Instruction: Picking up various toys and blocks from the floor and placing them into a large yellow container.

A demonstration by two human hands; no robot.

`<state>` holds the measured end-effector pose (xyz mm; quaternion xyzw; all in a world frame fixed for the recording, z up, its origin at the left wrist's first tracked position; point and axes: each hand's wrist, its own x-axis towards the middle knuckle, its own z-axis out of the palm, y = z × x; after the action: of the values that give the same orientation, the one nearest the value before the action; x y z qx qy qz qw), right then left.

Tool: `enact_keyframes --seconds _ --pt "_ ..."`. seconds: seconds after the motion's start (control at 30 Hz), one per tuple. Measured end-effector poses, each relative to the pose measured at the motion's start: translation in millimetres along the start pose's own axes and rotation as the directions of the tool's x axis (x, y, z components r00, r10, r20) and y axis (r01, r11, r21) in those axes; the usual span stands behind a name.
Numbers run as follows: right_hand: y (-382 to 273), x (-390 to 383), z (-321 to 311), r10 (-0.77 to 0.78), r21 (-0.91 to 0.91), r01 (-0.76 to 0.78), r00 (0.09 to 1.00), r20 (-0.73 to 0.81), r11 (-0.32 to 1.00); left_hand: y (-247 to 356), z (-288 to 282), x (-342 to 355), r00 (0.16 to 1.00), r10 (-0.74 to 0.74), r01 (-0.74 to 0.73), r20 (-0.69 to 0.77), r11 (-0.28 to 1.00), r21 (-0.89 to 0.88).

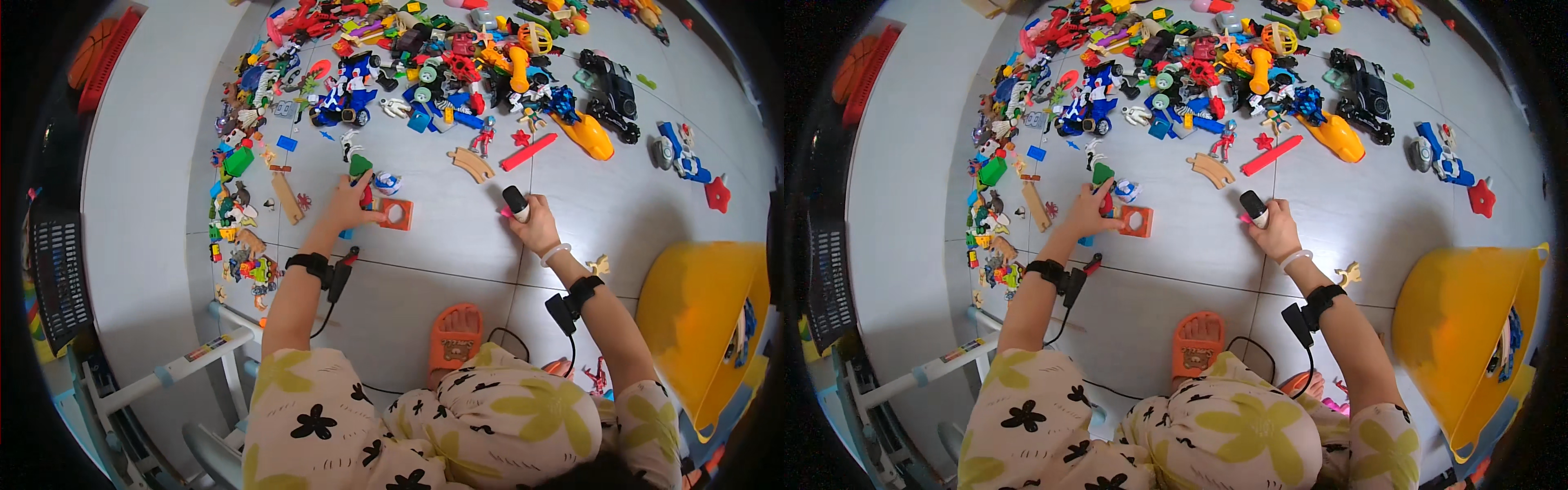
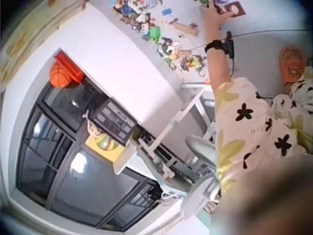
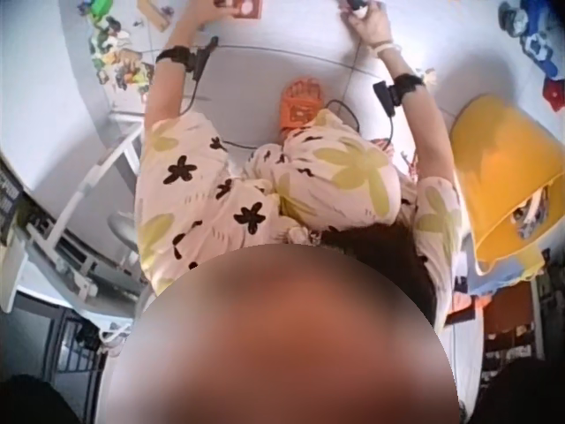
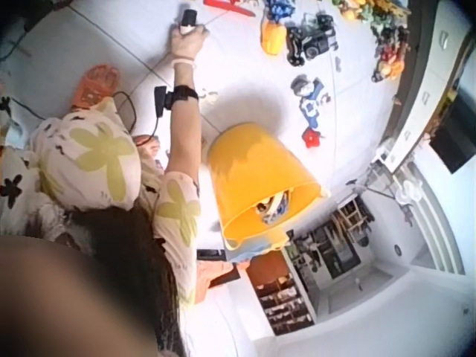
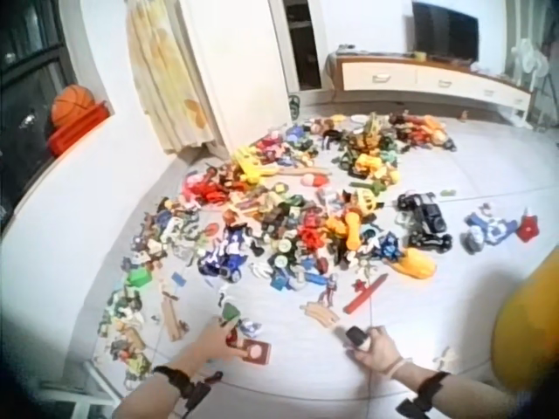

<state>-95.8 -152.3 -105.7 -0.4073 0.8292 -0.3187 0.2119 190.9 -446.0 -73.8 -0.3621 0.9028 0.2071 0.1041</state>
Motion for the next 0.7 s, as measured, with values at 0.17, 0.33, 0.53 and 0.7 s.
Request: enact_keyframes --seconds 0.17,0.33,0.53,0.7 --pt "-4 -8 -50 0.123 0.069 -0.136 0.978 0.167 0.988 0 -7 5 0.974 0.091 -0.097 0.210 0.995 0.022" --pt "-87 -45 -218 0.255 0.201 -0.352 0.884 0.391 0.914 -6 -8 1 0.961 0.106 -0.060 0.256 0.981 -0.183" --pt "-42 -160 -393 0.048 -0.131 -0.098 0.938 -0.343 0.987 18 16 -15 0.969 -0.247 0.244 0.001 0.957 -0.156" --pt "29 -266 -479 0.255 -0.428 -0.527 0.798 -0.546 0.734 68 43 -8 0.907 -0.411 0.404 -0.094 0.911 -0.084"
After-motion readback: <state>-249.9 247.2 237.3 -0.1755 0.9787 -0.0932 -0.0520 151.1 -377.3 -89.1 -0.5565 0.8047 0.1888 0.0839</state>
